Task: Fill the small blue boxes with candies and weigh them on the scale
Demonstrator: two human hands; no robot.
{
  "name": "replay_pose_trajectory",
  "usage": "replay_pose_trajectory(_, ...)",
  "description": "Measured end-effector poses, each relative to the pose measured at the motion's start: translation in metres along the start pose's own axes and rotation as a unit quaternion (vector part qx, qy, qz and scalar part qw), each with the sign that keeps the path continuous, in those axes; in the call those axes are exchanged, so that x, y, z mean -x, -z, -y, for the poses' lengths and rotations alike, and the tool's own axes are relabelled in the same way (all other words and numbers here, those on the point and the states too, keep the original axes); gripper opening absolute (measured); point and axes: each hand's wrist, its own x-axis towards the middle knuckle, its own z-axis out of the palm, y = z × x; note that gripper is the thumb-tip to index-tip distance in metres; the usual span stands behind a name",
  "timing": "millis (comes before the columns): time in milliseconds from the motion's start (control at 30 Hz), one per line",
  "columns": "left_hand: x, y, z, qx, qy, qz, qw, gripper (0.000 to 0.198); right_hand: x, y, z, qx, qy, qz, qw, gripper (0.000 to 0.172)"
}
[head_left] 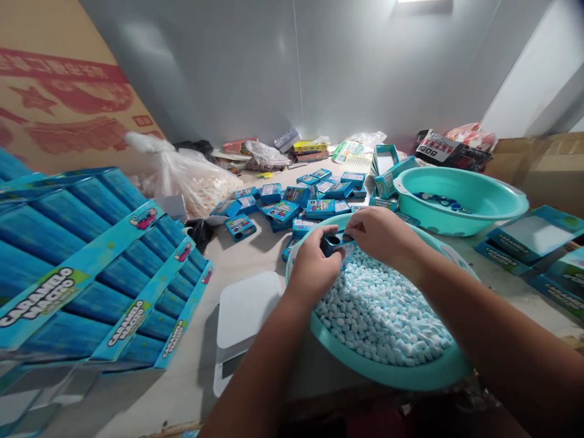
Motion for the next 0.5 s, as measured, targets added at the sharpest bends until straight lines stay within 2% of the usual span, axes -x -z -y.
replay_pose_trajectory(167, 0.001, 0.002, -0.005, 0.021, -0.025, 0.022, 0.999, 0.034, 0.002, -0.010, 0.013, -0.197, 0.004, 0.017, 0.980, 0.018)
replay_pose_trajectory(267, 0.001, 0.002, -0.004, 0.019, -0.021, 0.018, 0.999, 0.037, 0.001, -0.012, 0.015, -0.264, -0.005, 0.009, 0.964, 0.017)
replay_pose_trajectory(400, -0.001, 0.001, 0.001, 0.008, -0.001, 0.002, 1.000, 0.044, -0.003, -0.006, 0.003, -0.263, -0.018, -0.051, 0.963, 0.017)
replay_pose_trajectory(500, -0.002, 0.001, 0.004, 0.020, 0.017, -0.015, 1.000, 0.048, -0.007, -0.002, -0.013, -0.179, -0.022, -0.061, 0.982, 0.016)
